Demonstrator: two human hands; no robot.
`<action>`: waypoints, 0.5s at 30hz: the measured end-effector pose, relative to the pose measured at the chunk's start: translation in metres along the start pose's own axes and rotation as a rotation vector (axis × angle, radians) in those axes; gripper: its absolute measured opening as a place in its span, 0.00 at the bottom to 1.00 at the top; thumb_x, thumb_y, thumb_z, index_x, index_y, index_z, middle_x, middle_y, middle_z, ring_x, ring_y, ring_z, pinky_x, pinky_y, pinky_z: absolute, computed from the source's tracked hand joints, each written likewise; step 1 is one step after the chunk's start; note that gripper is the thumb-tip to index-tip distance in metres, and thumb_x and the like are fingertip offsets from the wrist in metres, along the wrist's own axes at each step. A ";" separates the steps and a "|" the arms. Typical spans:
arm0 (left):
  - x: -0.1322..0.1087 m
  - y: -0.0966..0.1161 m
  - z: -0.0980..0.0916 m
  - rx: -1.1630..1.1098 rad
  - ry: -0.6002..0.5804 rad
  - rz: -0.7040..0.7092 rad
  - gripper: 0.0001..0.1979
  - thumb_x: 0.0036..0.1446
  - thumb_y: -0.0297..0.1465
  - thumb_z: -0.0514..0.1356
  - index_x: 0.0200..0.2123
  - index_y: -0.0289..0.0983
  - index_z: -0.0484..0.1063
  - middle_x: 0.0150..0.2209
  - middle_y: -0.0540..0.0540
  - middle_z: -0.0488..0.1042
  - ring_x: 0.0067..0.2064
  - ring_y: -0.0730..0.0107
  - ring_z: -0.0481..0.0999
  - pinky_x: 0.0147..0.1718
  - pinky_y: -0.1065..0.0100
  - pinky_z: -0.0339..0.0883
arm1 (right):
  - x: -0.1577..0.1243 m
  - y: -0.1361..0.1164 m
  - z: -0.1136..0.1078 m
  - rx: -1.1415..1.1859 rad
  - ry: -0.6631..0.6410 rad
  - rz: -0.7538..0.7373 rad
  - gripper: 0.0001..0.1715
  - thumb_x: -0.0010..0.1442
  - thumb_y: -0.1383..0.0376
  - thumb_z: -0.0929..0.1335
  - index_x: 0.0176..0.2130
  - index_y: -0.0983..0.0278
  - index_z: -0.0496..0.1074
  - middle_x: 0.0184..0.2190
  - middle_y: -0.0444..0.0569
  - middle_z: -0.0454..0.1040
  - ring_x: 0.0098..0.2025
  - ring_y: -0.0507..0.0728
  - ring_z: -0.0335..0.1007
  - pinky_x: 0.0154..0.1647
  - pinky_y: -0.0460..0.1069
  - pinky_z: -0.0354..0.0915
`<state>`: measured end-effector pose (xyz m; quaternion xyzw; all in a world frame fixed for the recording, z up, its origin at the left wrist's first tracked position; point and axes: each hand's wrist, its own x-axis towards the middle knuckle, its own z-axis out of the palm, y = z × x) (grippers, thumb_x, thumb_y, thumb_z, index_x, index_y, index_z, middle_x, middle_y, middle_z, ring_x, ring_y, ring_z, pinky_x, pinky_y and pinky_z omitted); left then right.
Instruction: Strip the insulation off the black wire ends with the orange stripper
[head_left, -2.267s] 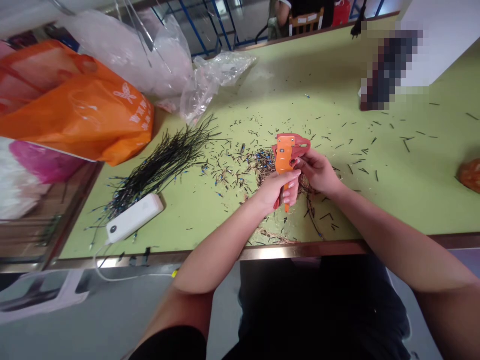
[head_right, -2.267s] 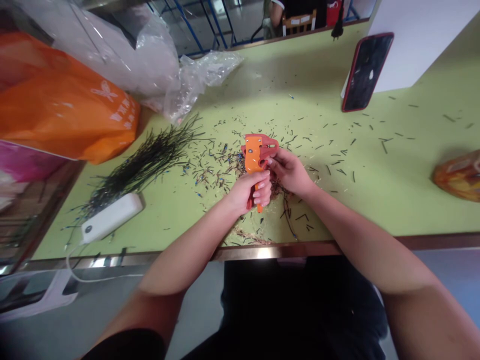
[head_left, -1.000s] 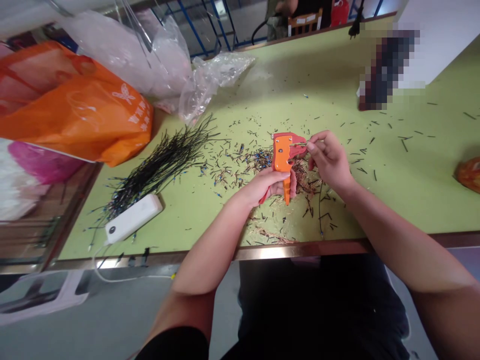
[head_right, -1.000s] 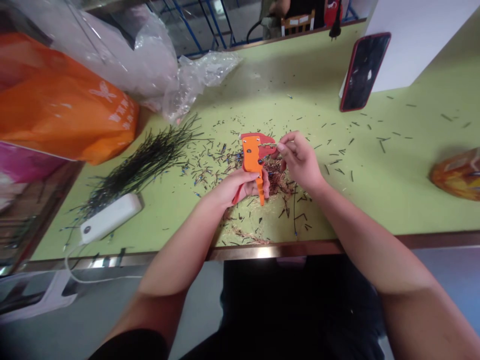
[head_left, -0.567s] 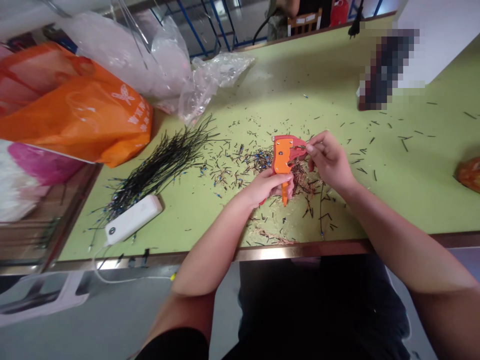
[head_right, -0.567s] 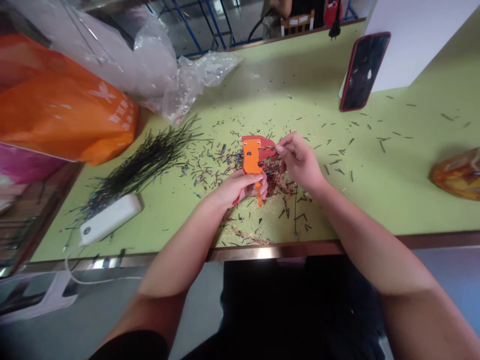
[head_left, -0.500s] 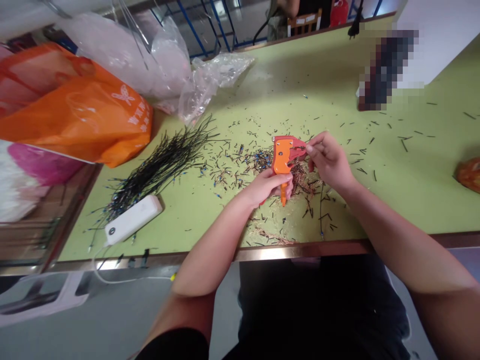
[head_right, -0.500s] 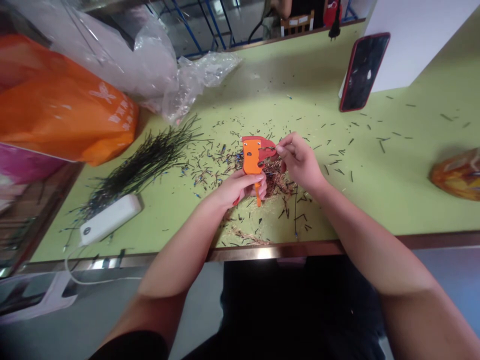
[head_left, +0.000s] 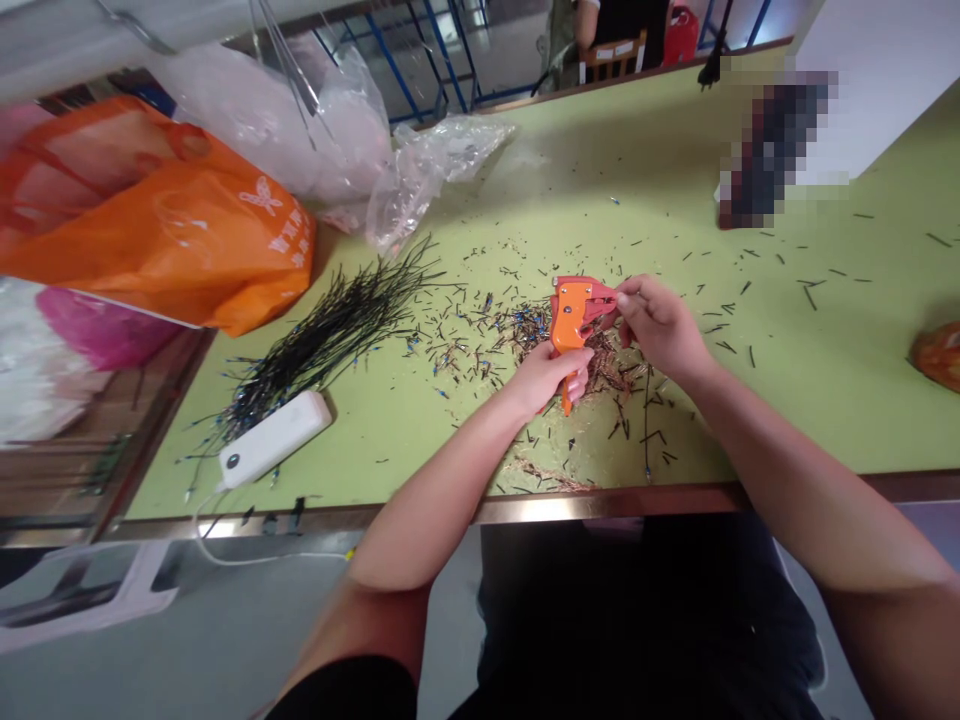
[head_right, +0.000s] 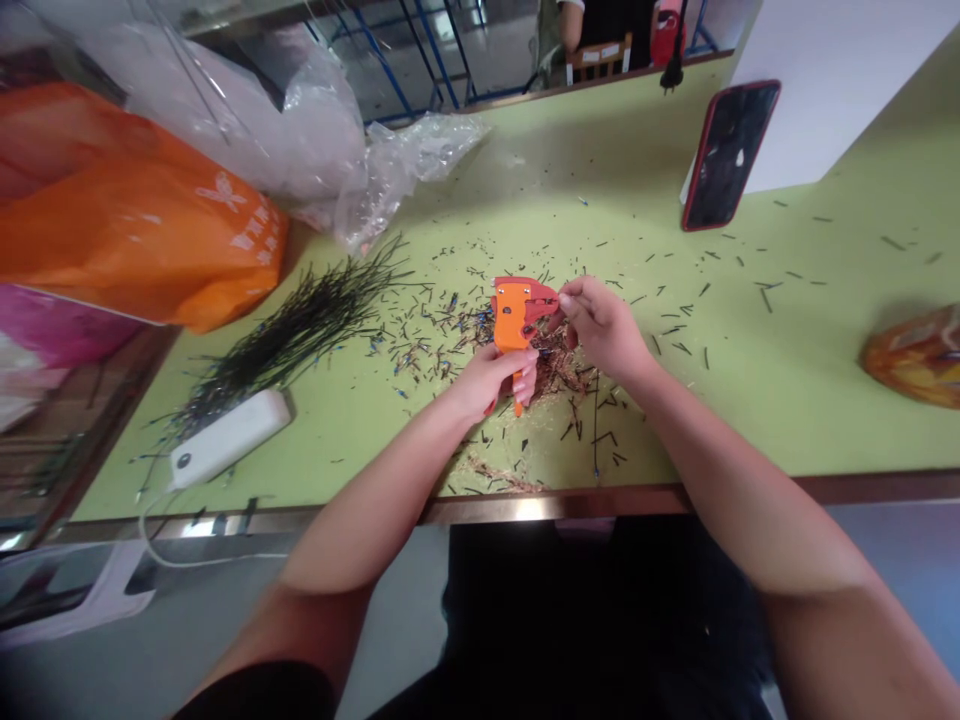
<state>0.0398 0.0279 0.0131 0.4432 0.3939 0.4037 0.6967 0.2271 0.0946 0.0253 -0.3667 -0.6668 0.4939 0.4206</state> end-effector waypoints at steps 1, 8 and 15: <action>0.000 -0.001 0.001 -0.005 0.011 -0.004 0.24 0.57 0.46 0.68 0.19 0.40 0.63 0.16 0.56 0.61 0.18 0.78 0.64 0.21 0.69 0.62 | -0.001 -0.001 0.000 -0.016 0.010 0.003 0.16 0.72 0.51 0.68 0.40 0.60 0.68 0.31 0.45 0.78 0.23 0.49 0.65 0.20 0.48 0.59; 0.000 -0.004 0.011 -0.062 0.088 -0.008 0.26 0.56 0.45 0.68 0.17 0.41 0.58 0.13 0.58 0.55 0.14 0.81 0.57 0.17 0.72 0.57 | -0.003 -0.001 0.002 -0.107 0.093 -0.092 0.13 0.73 0.55 0.67 0.38 0.59 0.69 0.27 0.41 0.74 0.22 0.48 0.60 0.22 0.48 0.57; -0.005 0.012 0.008 -0.276 0.028 -0.032 0.16 0.54 0.41 0.65 0.23 0.40 0.64 0.16 0.57 0.58 0.15 0.79 0.59 0.17 0.71 0.59 | 0.000 -0.004 -0.006 -0.166 0.184 -0.182 0.15 0.74 0.55 0.66 0.36 0.58 0.69 0.26 0.42 0.71 0.24 0.51 0.60 0.25 0.50 0.58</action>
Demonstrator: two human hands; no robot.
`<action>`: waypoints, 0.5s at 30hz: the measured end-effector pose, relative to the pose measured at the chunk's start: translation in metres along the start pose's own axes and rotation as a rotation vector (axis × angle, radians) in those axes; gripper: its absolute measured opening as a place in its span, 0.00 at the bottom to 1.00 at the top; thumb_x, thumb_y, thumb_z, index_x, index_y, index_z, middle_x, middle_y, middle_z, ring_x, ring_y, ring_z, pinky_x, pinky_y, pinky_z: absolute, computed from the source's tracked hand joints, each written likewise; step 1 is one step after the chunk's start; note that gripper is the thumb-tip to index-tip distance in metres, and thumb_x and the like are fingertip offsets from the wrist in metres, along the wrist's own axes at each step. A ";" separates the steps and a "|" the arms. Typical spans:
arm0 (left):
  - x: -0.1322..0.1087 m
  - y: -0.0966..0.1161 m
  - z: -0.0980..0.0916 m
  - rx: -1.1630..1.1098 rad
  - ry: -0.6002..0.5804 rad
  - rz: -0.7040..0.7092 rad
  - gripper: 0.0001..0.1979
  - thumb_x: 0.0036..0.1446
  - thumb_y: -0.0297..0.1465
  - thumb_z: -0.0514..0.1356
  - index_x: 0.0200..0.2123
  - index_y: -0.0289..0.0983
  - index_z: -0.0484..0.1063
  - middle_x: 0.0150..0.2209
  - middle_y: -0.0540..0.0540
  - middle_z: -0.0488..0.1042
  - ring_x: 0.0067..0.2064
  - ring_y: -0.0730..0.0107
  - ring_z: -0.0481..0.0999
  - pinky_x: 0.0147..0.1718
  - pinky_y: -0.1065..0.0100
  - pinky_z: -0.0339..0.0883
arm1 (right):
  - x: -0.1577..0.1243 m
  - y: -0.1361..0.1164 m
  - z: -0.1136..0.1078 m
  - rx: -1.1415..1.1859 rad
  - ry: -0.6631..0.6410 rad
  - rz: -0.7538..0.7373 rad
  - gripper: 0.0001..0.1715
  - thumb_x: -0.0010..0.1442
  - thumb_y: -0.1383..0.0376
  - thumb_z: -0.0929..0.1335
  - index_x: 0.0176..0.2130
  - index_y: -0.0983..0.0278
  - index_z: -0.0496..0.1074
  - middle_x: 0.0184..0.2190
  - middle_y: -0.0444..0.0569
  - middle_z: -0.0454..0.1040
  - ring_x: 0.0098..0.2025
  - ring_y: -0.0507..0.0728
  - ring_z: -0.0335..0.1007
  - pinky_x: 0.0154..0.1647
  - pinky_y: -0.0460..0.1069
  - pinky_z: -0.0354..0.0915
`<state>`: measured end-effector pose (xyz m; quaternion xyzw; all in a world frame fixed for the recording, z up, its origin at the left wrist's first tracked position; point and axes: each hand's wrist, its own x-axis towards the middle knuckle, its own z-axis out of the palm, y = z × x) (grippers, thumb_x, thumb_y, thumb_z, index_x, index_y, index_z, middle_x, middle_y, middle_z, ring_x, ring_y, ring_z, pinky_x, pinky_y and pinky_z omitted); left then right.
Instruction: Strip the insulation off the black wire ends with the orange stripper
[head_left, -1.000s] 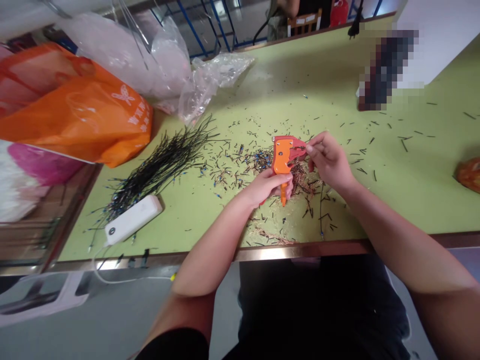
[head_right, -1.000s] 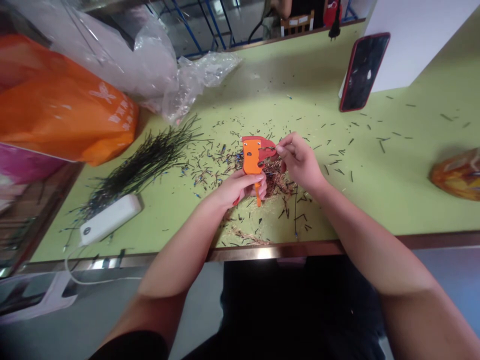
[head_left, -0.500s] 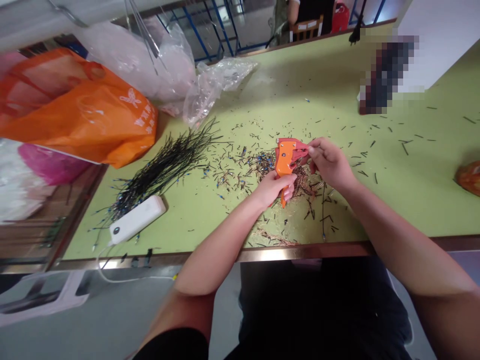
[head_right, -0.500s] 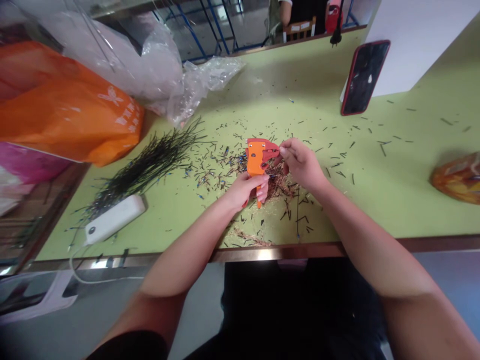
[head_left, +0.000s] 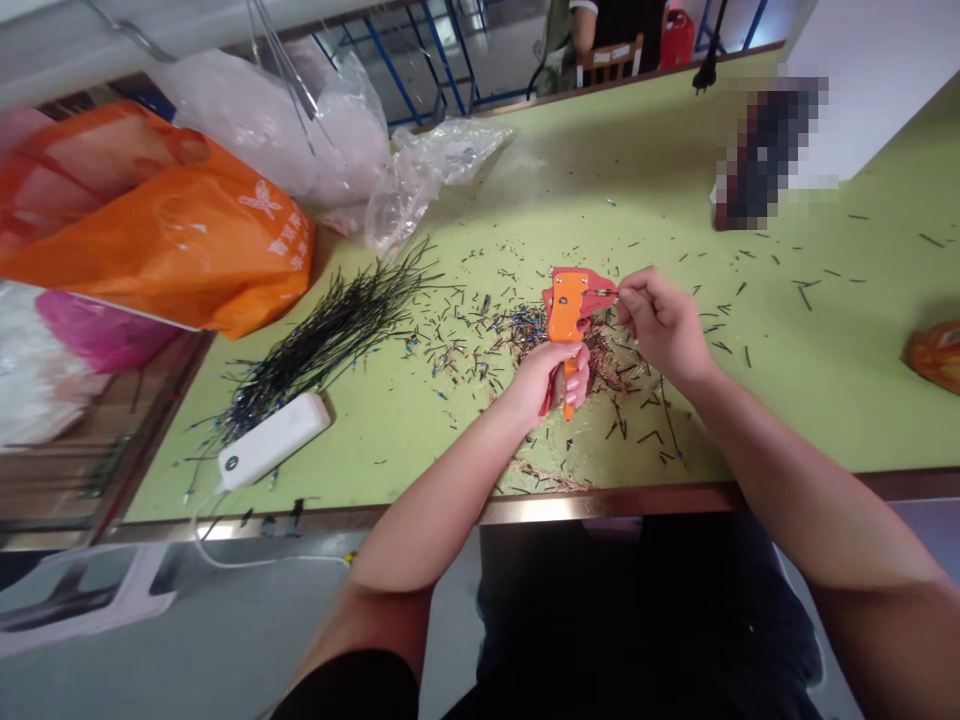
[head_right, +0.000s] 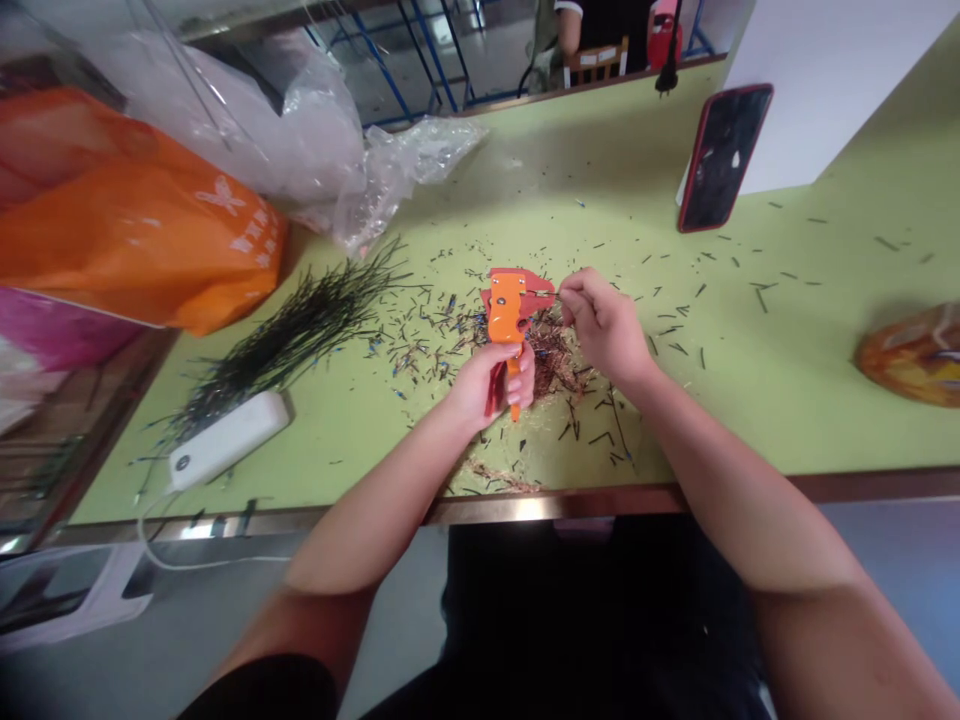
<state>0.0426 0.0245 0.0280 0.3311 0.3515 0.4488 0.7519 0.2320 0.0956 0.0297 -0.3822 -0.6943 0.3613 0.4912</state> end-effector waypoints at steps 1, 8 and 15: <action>-0.001 0.008 -0.005 -0.029 0.029 0.029 0.15 0.54 0.40 0.64 0.23 0.40 0.64 0.16 0.57 0.58 0.16 0.79 0.59 0.17 0.71 0.60 | 0.004 0.003 -0.005 0.014 0.037 0.020 0.14 0.74 0.54 0.67 0.37 0.58 0.69 0.27 0.42 0.70 0.24 0.51 0.61 0.25 0.50 0.59; -0.003 0.051 -0.036 -0.215 0.225 0.203 0.15 0.57 0.41 0.62 0.25 0.40 0.62 0.18 0.56 0.57 0.19 0.79 0.60 0.22 0.72 0.64 | 0.021 0.024 -0.020 0.130 0.166 0.051 0.20 0.70 0.46 0.70 0.38 0.57 0.68 0.27 0.42 0.71 0.24 0.51 0.61 0.23 0.49 0.59; -0.007 0.017 -0.008 -0.110 -0.142 -0.030 0.15 0.51 0.43 0.63 0.31 0.37 0.69 0.26 0.48 0.72 0.28 0.65 0.77 0.33 0.60 0.76 | -0.004 0.007 0.016 0.352 -0.270 0.006 0.20 0.70 0.45 0.69 0.38 0.57 0.71 0.28 0.41 0.73 0.23 0.50 0.59 0.23 0.48 0.58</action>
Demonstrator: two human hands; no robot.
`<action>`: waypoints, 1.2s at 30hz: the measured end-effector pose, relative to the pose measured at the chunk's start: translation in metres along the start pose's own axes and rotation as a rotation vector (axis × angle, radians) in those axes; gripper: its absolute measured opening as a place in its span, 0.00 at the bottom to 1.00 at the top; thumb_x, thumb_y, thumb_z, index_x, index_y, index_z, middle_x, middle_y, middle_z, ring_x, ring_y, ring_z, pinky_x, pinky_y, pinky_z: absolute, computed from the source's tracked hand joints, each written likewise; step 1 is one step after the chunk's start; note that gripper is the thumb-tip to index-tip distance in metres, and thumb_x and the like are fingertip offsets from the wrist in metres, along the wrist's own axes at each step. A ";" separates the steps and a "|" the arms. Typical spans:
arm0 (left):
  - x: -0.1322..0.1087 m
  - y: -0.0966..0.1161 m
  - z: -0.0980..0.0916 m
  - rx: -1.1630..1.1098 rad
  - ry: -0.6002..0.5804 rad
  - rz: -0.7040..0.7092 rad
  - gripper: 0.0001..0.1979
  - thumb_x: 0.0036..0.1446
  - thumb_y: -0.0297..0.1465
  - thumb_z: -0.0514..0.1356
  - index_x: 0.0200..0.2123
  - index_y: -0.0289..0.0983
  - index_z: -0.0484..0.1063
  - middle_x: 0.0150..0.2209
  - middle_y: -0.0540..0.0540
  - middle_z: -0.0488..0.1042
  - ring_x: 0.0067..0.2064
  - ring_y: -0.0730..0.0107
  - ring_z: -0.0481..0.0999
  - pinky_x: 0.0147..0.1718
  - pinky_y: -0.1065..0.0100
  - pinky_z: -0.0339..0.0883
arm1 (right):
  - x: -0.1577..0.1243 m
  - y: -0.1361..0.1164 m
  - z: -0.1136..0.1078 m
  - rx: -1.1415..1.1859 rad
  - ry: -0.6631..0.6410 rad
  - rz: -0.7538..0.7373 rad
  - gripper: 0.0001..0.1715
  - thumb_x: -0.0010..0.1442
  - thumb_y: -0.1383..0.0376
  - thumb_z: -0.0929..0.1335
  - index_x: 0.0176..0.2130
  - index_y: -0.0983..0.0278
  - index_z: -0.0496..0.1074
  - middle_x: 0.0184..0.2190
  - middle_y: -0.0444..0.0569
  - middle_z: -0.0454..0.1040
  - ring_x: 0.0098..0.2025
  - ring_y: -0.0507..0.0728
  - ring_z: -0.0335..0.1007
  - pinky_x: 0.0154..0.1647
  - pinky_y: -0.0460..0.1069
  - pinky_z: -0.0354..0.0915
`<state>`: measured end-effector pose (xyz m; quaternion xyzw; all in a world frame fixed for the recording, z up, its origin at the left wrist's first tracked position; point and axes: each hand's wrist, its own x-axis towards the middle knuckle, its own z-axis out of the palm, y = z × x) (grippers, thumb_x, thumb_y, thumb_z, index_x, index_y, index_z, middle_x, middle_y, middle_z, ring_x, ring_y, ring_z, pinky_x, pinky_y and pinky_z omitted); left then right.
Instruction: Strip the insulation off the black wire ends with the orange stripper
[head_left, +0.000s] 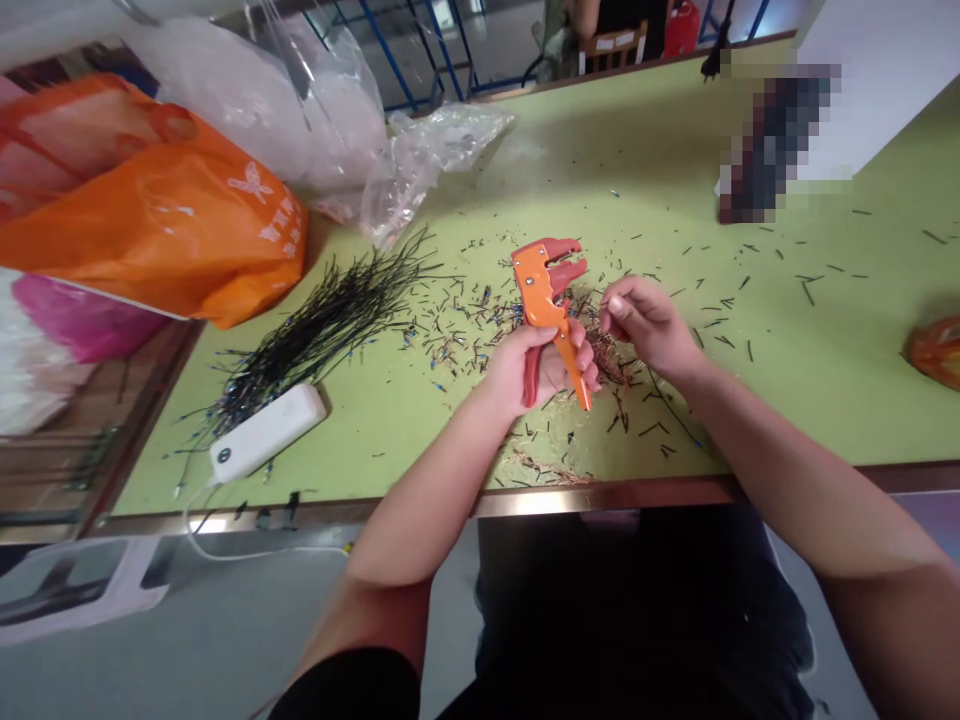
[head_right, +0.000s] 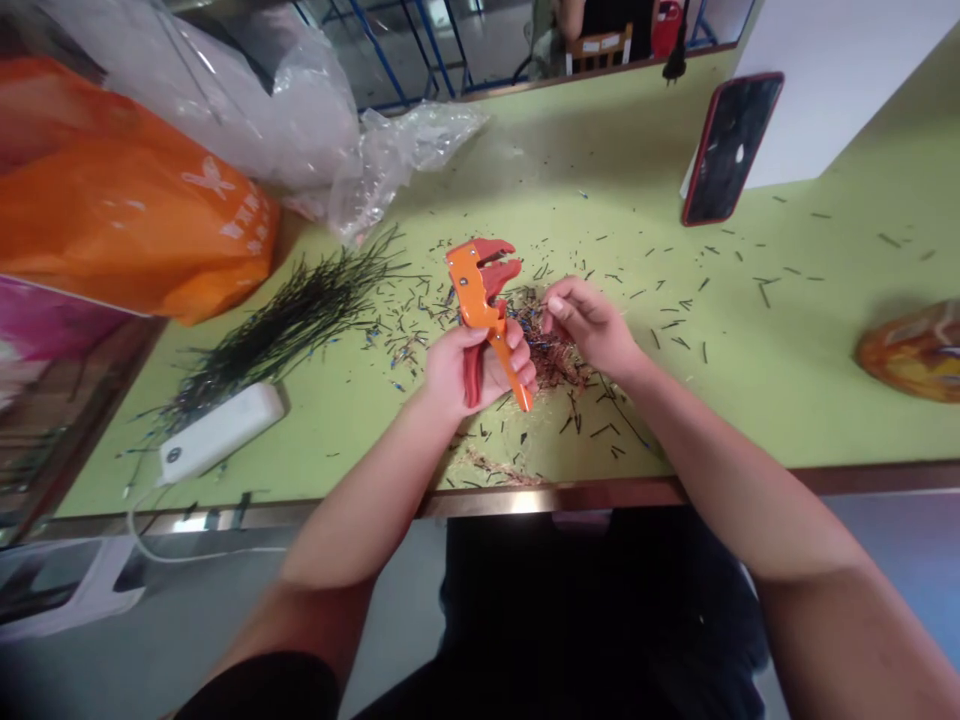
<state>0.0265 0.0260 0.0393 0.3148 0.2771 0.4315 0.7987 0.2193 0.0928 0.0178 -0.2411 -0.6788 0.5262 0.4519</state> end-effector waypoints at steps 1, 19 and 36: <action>0.000 -0.004 0.001 0.024 -0.033 -0.017 0.15 0.51 0.43 0.64 0.32 0.37 0.69 0.26 0.47 0.73 0.29 0.64 0.78 0.34 0.59 0.76 | -0.002 -0.001 0.004 0.023 -0.020 0.008 0.20 0.70 0.45 0.70 0.38 0.57 0.71 0.28 0.41 0.73 0.24 0.49 0.61 0.23 0.48 0.58; 0.003 -0.014 -0.010 0.039 -0.234 -0.083 0.18 0.54 0.44 0.69 0.36 0.34 0.74 0.31 0.44 0.79 0.34 0.59 0.83 0.40 0.57 0.77 | -0.010 0.003 0.015 0.094 -0.005 0.024 0.15 0.71 0.50 0.70 0.42 0.59 0.74 0.29 0.43 0.74 0.30 0.52 0.73 0.27 0.48 0.69; 0.005 -0.019 0.003 0.078 -0.058 -0.027 0.16 0.57 0.40 0.68 0.26 0.37 0.69 0.19 0.53 0.67 0.22 0.73 0.71 0.26 0.68 0.73 | -0.010 0.007 0.019 -0.025 0.016 -0.032 0.18 0.72 0.48 0.68 0.41 0.60 0.73 0.26 0.40 0.67 0.23 0.48 0.59 0.23 0.46 0.62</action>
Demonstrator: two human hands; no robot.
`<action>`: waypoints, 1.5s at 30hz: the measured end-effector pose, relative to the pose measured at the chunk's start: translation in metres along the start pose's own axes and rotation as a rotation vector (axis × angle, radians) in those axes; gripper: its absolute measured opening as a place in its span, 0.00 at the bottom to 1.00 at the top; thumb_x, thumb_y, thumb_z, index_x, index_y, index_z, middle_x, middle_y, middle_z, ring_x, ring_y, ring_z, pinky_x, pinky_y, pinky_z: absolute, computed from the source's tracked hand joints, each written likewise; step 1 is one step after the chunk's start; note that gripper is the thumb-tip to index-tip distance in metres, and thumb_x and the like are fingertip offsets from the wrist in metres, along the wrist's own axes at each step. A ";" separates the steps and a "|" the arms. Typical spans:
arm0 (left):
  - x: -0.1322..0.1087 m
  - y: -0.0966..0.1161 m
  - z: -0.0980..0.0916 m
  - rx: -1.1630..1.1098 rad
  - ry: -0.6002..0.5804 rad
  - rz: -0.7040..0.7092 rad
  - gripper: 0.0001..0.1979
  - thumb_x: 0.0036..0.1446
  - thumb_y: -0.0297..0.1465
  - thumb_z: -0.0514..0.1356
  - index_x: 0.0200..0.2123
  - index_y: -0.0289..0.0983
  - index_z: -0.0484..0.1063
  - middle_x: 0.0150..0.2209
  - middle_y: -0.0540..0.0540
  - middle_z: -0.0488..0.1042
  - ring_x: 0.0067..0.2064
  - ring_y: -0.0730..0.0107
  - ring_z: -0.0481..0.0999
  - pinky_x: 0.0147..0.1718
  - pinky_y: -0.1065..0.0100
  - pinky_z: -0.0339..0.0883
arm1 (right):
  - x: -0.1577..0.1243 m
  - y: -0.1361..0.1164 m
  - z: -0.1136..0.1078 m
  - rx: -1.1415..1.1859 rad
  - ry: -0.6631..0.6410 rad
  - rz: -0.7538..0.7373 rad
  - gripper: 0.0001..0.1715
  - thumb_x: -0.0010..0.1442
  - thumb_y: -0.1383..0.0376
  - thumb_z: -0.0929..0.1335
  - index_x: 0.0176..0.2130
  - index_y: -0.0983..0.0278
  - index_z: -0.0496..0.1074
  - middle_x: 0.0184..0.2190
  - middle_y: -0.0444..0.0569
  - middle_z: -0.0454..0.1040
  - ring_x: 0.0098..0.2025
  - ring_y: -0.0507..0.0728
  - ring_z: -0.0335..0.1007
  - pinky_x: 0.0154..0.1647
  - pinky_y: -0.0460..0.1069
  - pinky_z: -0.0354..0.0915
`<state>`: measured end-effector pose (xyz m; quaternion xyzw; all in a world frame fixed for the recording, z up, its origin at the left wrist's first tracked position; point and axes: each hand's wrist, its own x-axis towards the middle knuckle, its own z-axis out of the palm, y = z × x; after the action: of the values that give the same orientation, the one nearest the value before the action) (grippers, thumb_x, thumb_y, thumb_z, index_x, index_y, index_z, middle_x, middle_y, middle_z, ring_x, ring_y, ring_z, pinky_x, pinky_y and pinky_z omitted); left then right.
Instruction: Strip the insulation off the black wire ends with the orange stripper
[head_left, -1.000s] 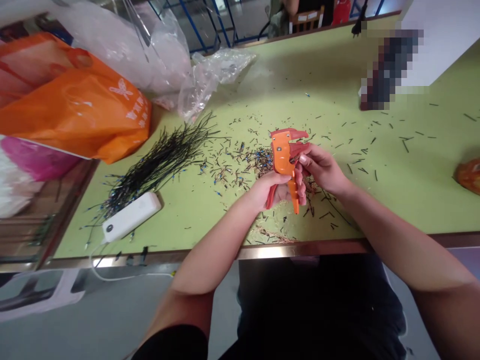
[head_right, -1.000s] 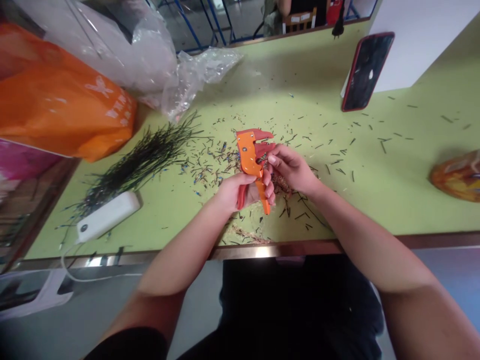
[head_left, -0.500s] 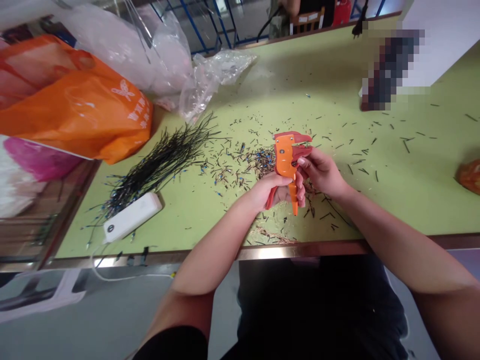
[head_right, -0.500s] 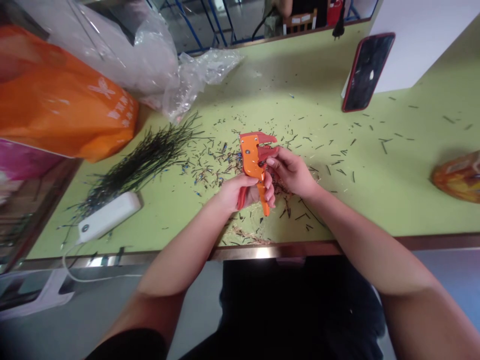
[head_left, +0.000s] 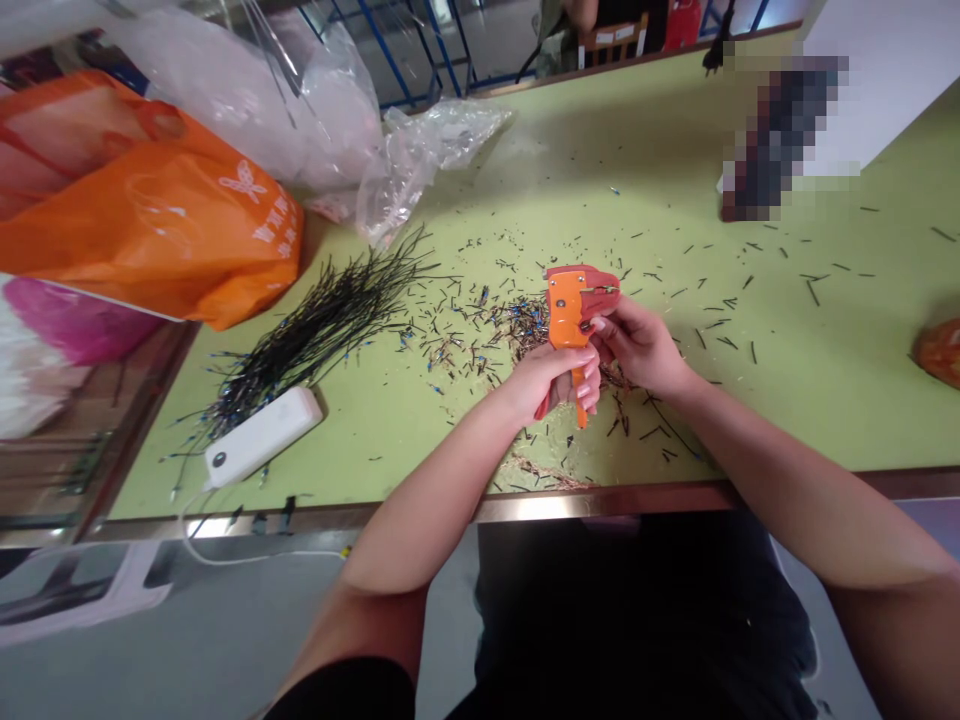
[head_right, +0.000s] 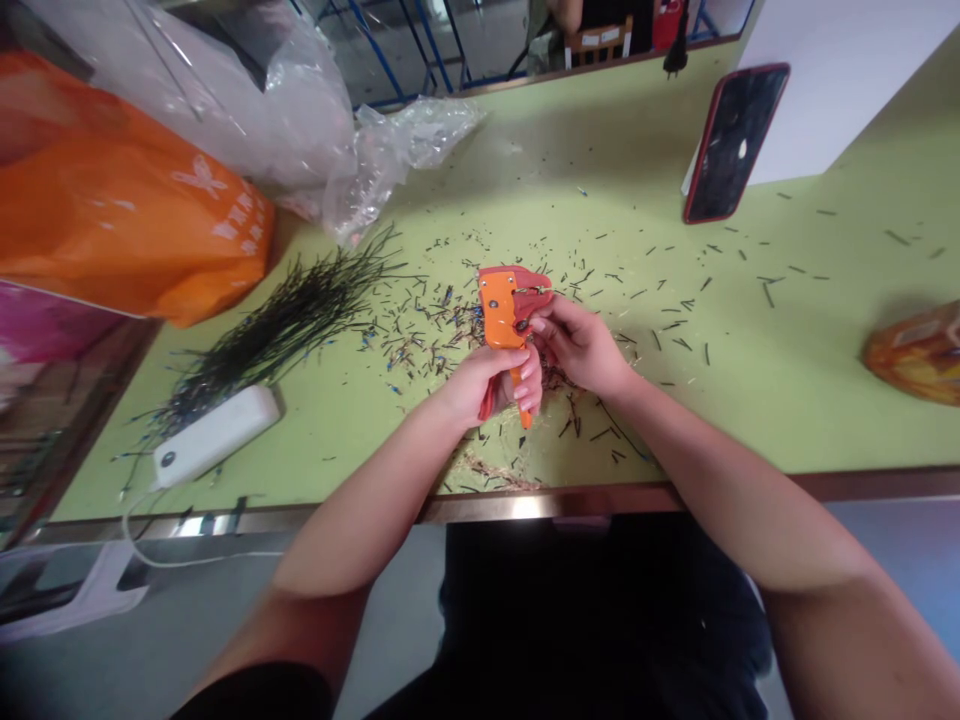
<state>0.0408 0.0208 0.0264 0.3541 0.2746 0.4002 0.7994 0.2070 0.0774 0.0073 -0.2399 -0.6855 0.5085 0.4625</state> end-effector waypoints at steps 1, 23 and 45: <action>0.000 0.000 0.001 0.011 0.012 0.003 0.17 0.58 0.40 0.68 0.25 0.37 0.68 0.19 0.54 0.66 0.21 0.74 0.70 0.24 0.68 0.72 | 0.000 0.000 0.000 -0.005 -0.002 0.005 0.19 0.72 0.48 0.68 0.40 0.60 0.73 0.26 0.40 0.66 0.23 0.48 0.59 0.22 0.46 0.61; 0.006 -0.002 -0.001 0.064 0.128 -0.002 0.22 0.52 0.43 0.70 0.21 0.39 0.62 0.14 0.58 0.60 0.15 0.79 0.62 0.18 0.72 0.65 | 0.000 0.010 0.001 -0.037 0.028 0.100 0.20 0.71 0.46 0.68 0.40 0.59 0.72 0.26 0.41 0.69 0.23 0.49 0.61 0.23 0.48 0.62; 0.000 0.009 -0.032 0.178 0.027 -0.080 0.13 0.57 0.38 0.66 0.36 0.33 0.74 0.32 0.42 0.81 0.32 0.66 0.83 0.35 0.65 0.79 | 0.011 -0.005 -0.023 -0.397 0.285 0.044 0.13 0.70 0.56 0.70 0.37 0.62 0.75 0.24 0.42 0.69 0.25 0.50 0.57 0.27 0.49 0.55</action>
<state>0.0136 0.0355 0.0146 0.4069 0.3337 0.3469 0.7763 0.2232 0.0950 0.0171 -0.4106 -0.6943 0.3347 0.4871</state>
